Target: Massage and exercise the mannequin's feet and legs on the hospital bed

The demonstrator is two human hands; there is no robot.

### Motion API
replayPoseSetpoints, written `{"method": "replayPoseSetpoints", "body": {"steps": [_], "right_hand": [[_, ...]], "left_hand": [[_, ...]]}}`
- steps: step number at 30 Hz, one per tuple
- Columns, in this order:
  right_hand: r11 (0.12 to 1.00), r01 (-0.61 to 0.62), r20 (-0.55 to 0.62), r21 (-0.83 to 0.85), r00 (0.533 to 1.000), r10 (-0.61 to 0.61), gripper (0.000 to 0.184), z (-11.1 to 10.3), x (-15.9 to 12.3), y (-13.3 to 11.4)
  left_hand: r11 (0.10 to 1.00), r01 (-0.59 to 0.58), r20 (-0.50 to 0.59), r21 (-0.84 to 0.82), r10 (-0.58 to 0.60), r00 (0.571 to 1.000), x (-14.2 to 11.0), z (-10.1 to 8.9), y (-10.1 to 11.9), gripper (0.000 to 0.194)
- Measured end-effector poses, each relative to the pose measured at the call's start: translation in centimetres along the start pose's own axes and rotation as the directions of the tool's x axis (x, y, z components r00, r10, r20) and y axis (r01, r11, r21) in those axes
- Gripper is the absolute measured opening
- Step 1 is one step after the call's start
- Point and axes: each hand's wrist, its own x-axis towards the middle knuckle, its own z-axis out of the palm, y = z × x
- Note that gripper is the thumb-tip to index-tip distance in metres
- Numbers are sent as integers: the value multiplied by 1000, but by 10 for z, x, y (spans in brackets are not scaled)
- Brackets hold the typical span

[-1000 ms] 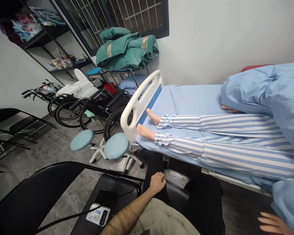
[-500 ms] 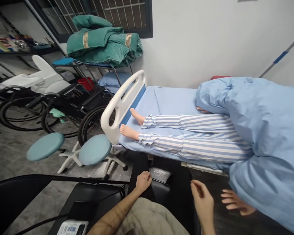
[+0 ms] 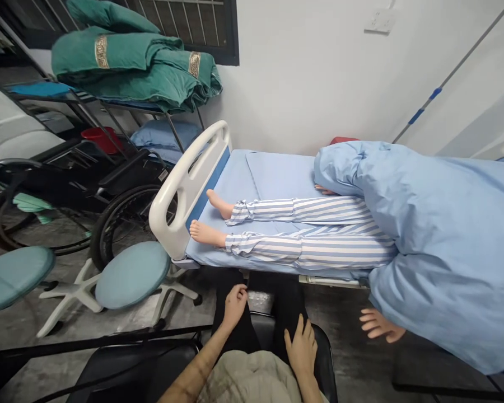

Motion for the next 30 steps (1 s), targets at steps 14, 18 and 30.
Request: {"method": "replayPoseSetpoints", "body": {"steps": [14,18,30], "right_hand": [[996,-45,-71,80,996,51,62,2,9,5],[995,-49,-86,86,995,57,62,8,11,7],[980,-54,-35,193,997,62,69,12,14,16]], "left_hand": [[900,94,-239,-425,-211,948,147,-68,13,42],[912,102,-362,-396,-257,896,148,-110,12,40],[918,-144,-393,370,295,871,134,-78,88,23]]}}
